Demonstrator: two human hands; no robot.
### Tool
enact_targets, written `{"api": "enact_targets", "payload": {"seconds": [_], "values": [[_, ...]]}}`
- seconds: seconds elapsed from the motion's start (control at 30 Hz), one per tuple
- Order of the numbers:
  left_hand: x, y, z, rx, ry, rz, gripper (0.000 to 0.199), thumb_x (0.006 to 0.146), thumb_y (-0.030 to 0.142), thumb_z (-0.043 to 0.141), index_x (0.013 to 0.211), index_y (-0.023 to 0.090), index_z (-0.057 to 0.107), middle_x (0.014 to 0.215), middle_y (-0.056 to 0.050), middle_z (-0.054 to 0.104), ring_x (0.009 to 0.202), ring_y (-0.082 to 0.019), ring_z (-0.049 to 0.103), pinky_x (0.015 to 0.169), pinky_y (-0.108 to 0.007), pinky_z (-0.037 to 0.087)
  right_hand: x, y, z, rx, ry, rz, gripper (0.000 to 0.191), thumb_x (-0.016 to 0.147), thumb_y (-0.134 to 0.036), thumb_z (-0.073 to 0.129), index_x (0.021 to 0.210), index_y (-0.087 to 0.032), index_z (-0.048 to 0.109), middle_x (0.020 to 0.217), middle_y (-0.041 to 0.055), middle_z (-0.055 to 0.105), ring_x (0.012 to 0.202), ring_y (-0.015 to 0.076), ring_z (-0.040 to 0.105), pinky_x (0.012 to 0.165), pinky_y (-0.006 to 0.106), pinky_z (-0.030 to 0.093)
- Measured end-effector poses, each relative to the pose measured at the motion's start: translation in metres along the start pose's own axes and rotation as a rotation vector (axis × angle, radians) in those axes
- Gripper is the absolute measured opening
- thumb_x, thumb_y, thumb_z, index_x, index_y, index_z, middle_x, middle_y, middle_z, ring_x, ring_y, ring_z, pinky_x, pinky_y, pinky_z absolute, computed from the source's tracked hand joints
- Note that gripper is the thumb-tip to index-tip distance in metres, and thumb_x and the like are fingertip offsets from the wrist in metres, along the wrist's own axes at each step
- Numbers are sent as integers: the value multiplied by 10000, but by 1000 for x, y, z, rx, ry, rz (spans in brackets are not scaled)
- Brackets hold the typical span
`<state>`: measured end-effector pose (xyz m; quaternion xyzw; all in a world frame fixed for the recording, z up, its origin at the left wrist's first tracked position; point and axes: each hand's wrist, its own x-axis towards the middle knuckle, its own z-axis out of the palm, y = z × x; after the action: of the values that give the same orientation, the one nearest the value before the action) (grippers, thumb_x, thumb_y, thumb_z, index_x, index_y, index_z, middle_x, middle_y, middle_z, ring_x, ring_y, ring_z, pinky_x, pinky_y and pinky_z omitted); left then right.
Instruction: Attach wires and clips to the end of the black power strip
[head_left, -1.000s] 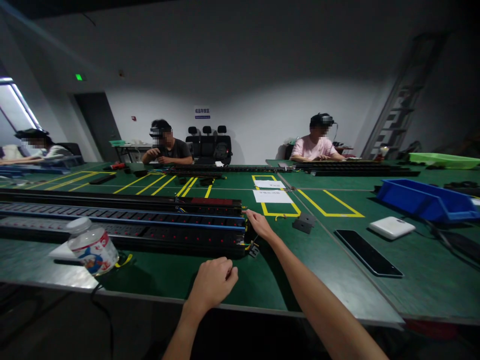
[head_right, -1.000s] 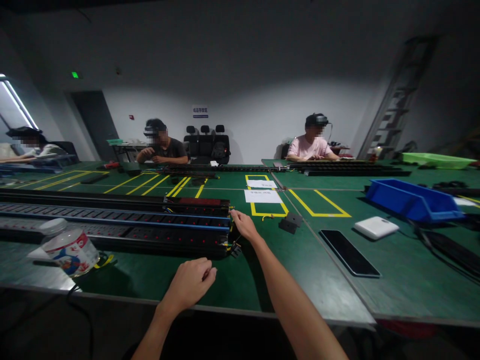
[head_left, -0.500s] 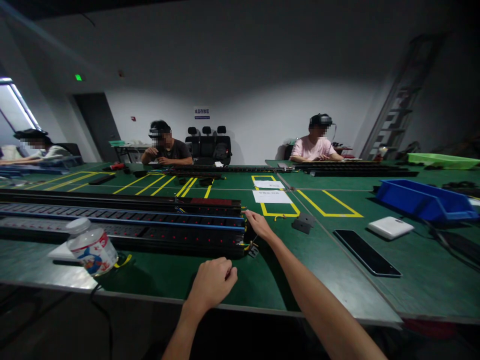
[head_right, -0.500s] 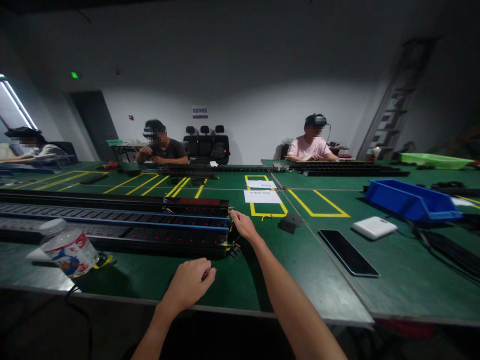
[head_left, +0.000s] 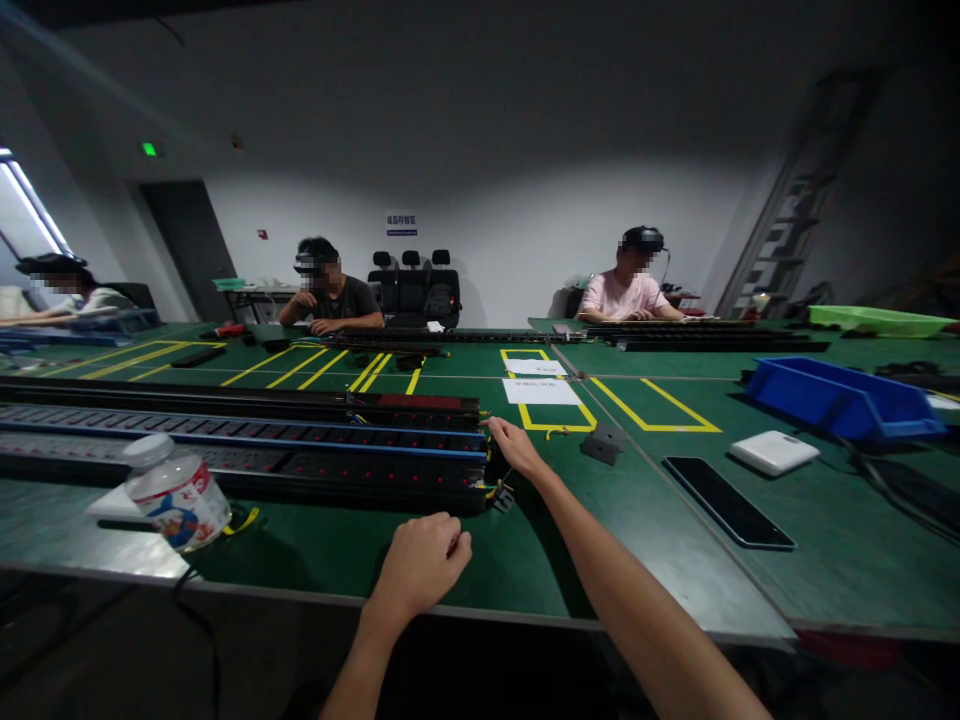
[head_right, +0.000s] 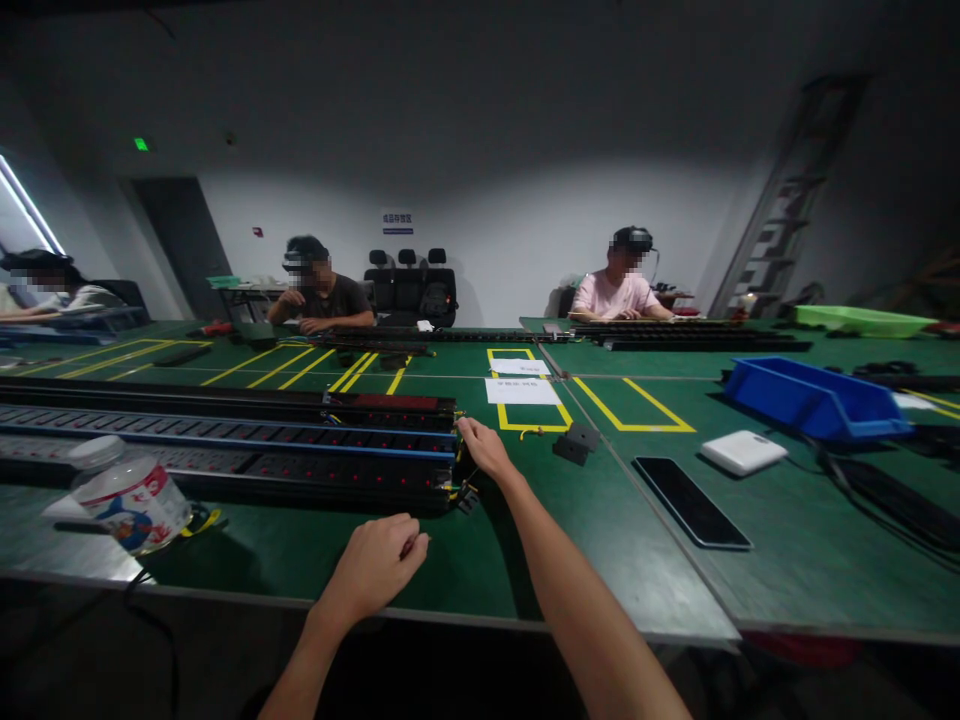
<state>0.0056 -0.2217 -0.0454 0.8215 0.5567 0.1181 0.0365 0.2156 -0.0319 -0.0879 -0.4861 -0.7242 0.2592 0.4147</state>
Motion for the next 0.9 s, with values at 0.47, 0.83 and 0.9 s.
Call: {"api": "enact_targets", "payload": {"seconds": [0.47, 0.83, 0.9], "values": [[0, 0, 1, -16, 13, 0, 306, 956, 318, 438, 697, 200, 553, 753, -1, 637, 661, -138, 565, 598, -283, 262, -1, -5, -1, -34, -21, 15, 679, 978, -653, 250, 1246, -215, 695, 1213, 97, 704, 1145, 305, 628, 960, 408, 458], [1, -1, 2, -30, 16, 4, 308, 955, 314, 433, 696, 198, 553, 750, -1, 634, 655, -133, 560, 598, -295, 247, 2, 2, 3, -49, -23, 17, 646, 977, -660, 267, 1253, -255, 687, 1264, 76, 683, 1188, 304, 609, 1008, 414, 434], [1, -2, 3, -33, 19, 1, 309, 956, 315, 434, 693, 200, 547, 741, 3, 630, 650, -134, 558, 595, -297, 240, 2, 3, 3, -37, -20, 20, 618, 982, -648, 265, 1228, -262, 680, 1238, 64, 692, 1153, 286, 622, 992, 404, 440]]}}
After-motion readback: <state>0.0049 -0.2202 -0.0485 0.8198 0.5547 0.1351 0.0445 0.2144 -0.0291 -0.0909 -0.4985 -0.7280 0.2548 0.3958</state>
